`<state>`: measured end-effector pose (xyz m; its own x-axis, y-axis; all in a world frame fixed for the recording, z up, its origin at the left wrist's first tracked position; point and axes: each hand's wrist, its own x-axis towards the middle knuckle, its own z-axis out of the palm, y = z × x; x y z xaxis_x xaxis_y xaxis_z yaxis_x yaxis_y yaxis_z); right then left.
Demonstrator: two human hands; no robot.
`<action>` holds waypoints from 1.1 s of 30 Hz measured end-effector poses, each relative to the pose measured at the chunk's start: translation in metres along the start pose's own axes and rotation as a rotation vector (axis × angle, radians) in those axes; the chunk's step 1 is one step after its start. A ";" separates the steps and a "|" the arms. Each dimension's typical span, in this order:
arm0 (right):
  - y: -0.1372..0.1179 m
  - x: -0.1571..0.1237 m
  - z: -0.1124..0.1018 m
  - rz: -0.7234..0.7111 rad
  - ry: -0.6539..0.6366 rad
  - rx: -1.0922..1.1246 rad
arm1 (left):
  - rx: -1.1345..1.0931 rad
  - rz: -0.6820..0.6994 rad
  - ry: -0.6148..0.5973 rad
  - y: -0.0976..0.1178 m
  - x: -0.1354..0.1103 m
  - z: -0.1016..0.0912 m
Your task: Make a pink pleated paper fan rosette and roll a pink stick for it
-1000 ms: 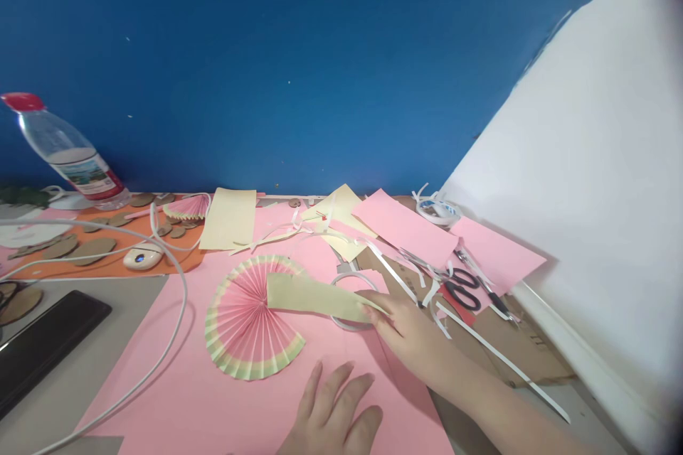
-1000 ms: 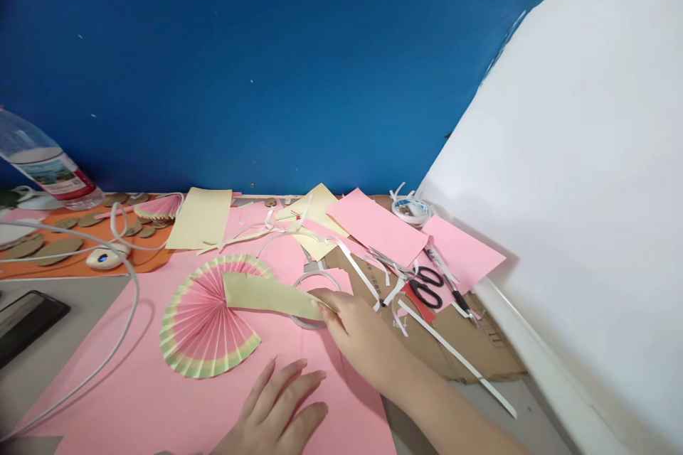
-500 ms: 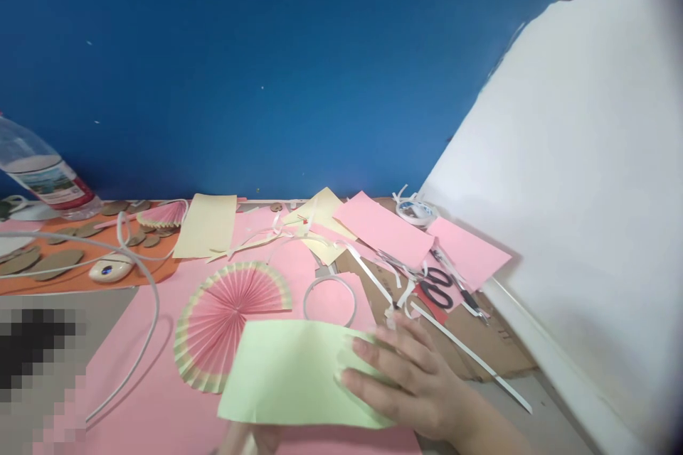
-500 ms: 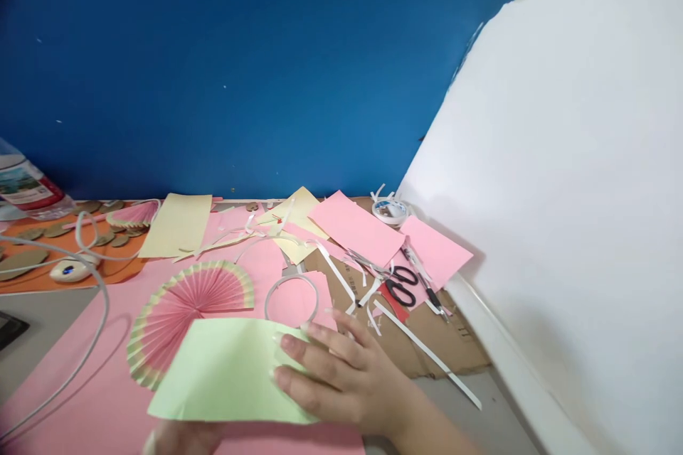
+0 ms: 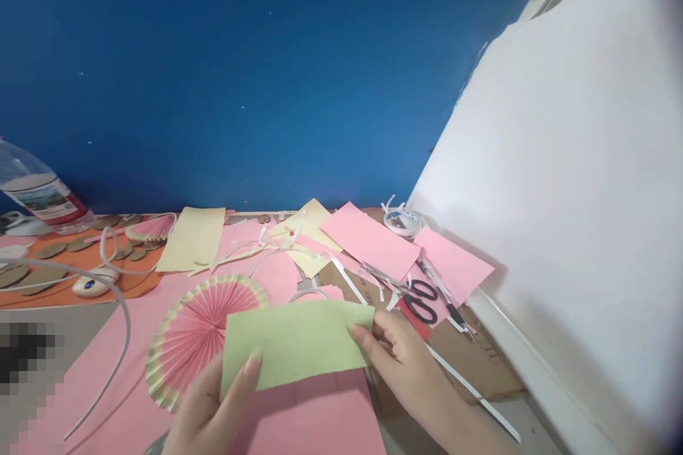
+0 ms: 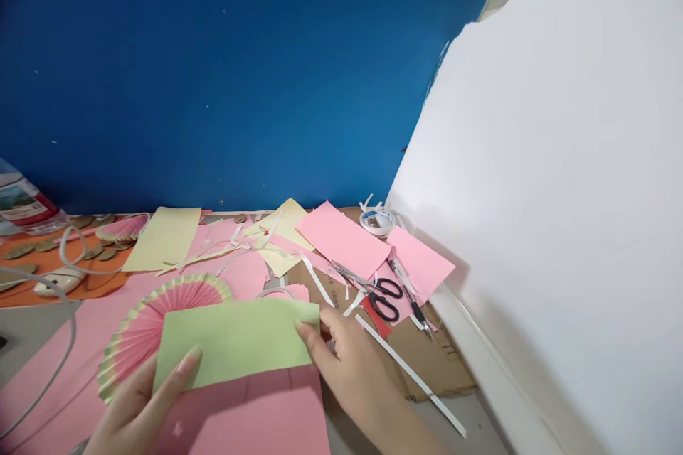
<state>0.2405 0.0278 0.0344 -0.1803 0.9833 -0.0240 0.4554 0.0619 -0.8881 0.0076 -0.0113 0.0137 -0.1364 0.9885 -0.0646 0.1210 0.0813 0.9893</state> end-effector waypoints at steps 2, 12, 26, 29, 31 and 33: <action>0.002 0.001 -0.001 0.035 0.033 -0.009 | 0.016 0.018 -0.014 0.002 0.006 -0.003; -0.004 0.008 0.001 0.226 -0.102 0.472 | 0.038 -0.009 0.009 -0.017 0.004 -0.012; 0.001 0.018 0.004 0.355 0.116 0.650 | 1.337 -0.099 0.289 0.015 0.170 -0.157; 0.003 0.021 0.001 0.328 0.174 0.663 | 1.383 -0.140 0.254 0.004 0.181 -0.156; 0.005 0.022 0.000 0.323 0.229 0.664 | 1.400 -0.148 0.242 -0.001 0.186 -0.156; 0.007 0.023 -0.001 0.314 0.247 0.670 | 1.414 -0.153 0.251 -0.005 0.190 -0.157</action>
<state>0.2400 0.0504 0.0283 0.1055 0.9522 -0.2867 -0.1848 -0.2645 -0.9465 -0.1737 0.1560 0.0174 -0.3847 0.9229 0.0153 0.9230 0.3846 0.0100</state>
